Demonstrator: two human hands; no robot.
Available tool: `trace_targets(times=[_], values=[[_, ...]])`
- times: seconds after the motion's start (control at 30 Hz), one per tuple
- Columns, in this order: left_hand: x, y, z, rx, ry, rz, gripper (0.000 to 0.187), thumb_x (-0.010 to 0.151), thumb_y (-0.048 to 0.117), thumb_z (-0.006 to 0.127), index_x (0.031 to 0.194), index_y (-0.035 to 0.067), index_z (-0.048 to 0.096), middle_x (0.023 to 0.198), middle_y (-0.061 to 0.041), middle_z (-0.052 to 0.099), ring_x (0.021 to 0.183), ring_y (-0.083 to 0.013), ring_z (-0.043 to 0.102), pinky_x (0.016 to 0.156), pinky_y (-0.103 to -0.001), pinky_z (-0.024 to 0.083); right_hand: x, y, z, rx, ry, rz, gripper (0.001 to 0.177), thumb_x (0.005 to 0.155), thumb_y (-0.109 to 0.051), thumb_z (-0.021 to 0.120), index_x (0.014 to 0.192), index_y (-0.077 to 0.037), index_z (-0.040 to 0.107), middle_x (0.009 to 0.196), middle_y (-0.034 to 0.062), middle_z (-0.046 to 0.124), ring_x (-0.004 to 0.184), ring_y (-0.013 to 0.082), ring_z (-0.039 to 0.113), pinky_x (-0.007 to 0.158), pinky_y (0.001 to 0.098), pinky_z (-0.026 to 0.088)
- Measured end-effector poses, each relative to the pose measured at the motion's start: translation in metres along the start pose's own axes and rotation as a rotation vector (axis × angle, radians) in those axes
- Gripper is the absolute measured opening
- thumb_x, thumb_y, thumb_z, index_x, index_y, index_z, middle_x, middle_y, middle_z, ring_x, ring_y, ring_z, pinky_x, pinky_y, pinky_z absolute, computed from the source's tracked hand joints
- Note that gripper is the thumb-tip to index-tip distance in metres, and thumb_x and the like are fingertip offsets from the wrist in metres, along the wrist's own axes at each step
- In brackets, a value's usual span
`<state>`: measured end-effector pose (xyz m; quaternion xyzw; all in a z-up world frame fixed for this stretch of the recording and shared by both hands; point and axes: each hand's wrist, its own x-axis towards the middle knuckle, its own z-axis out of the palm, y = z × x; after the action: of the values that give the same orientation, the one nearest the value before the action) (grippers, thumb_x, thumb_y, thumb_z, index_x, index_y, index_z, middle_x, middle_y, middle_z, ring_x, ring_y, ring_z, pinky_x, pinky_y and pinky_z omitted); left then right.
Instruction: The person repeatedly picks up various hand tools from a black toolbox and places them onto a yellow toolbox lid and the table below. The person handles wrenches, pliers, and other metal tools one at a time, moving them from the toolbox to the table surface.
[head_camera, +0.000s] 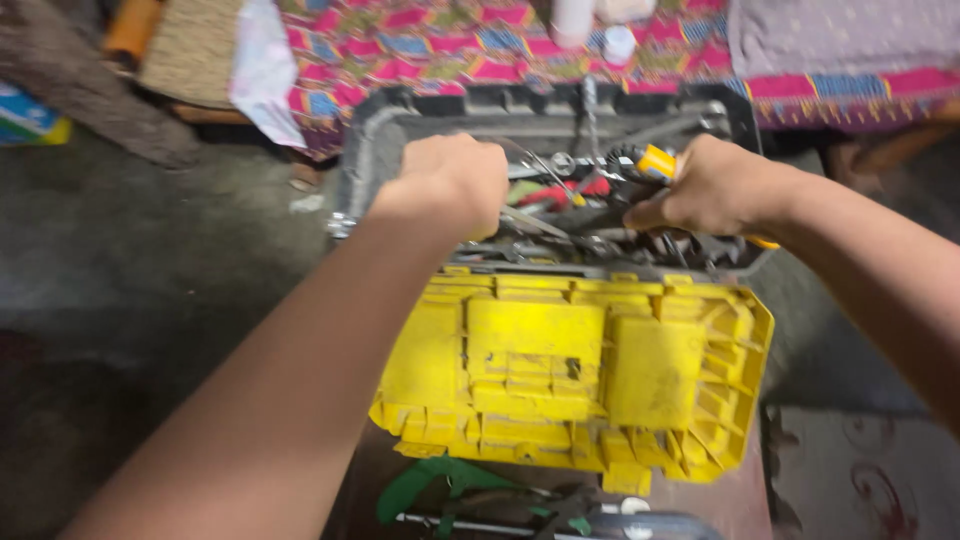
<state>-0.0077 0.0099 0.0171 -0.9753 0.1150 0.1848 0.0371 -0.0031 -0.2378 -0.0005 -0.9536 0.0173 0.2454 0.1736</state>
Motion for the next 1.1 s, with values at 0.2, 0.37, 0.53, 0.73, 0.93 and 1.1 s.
trace_targets(times=[0.2, 0.37, 0.53, 0.73, 0.93, 1.1], values=[[-0.069, -0.037, 0.007, -0.131, 0.168, 0.062, 0.029, 0.085, 0.026, 0.074, 0.113, 0.032, 0.078, 0.112, -0.004, 0.075, 0.109, -0.0283, 0.068, 0.095, -0.044, 0.052, -0.020, 0.001, -0.028, -0.158, 0.052, 0.023, 0.032, 0.084, -0.038, 0.084, 0.108, -0.017, 0.085, 0.079, 0.0139, 0.071, 0.067, 0.0224, 0.061, 0.062, 0.0394, 0.051], [-0.115, -0.042, 0.033, -0.261, 0.354, 0.075, 0.033, 0.081, 0.032, 0.077, 0.113, 0.032, 0.079, 0.106, -0.007, 0.074, 0.102, -0.0308, 0.067, 0.090, -0.047, 0.050, -0.047, 0.028, -0.042, -0.194, 0.008, -0.059, 0.038, 0.092, -0.035, 0.073, 0.129, -0.029, 0.078, 0.086, 0.0051, 0.077, 0.077, 0.0182, 0.074, 0.071, 0.0318, 0.058], [-0.161, -0.041, 0.081, -0.348, 0.509, 0.180, 0.032, 0.081, 0.028, 0.075, 0.113, 0.029, 0.079, 0.093, -0.010, 0.074, 0.095, -0.0315, 0.068, 0.085, -0.048, 0.052, -0.095, 0.068, -0.006, 0.313, 0.125, 0.058, 0.044, 0.094, -0.020, 0.078, 0.137, -0.007, 0.079, 0.095, 0.0329, 0.072, 0.091, 0.0389, 0.066, 0.076, 0.0513, 0.055], [-0.215, -0.022, 0.145, -0.577, 0.431, 0.290, 0.035, 0.079, 0.020, 0.075, 0.113, 0.025, 0.079, 0.098, -0.009, 0.073, 0.097, -0.0320, 0.067, 0.083, -0.047, 0.052, -0.150, 0.098, 0.052, 0.741, 0.019, -0.181, 0.046, 0.087, -0.020, 0.080, 0.130, -0.005, 0.075, 0.115, 0.0162, 0.081, 0.107, 0.0233, 0.077, 0.094, 0.0372, 0.054], [-0.272, 0.002, 0.213, -0.654, 0.304, 0.333, 0.041, 0.078, 0.017, 0.075, 0.119, 0.022, 0.077, 0.096, -0.007, 0.070, 0.099, -0.0308, 0.064, 0.089, -0.044, 0.049, -0.175, 0.098, 0.103, 0.495, -0.226, -0.073, 0.040, 0.090, -0.017, 0.078, 0.129, -0.009, 0.076, 0.100, 0.0203, 0.074, 0.082, 0.0411, 0.055, 0.074, 0.0547, 0.042], [-0.287, 0.016, 0.264, -0.662, 0.161, 0.248, 0.037, 0.083, 0.019, 0.076, 0.120, 0.021, 0.076, 0.091, -0.006, 0.069, 0.101, -0.0295, 0.063, 0.093, -0.043, 0.046, -0.181, 0.080, 0.163, 0.374, -0.372, -0.069, 0.045, 0.082, -0.027, 0.080, 0.125, -0.015, 0.082, 0.095, 0.0031, 0.087, 0.087, 0.0113, 0.069, 0.084, 0.0269, 0.054]])
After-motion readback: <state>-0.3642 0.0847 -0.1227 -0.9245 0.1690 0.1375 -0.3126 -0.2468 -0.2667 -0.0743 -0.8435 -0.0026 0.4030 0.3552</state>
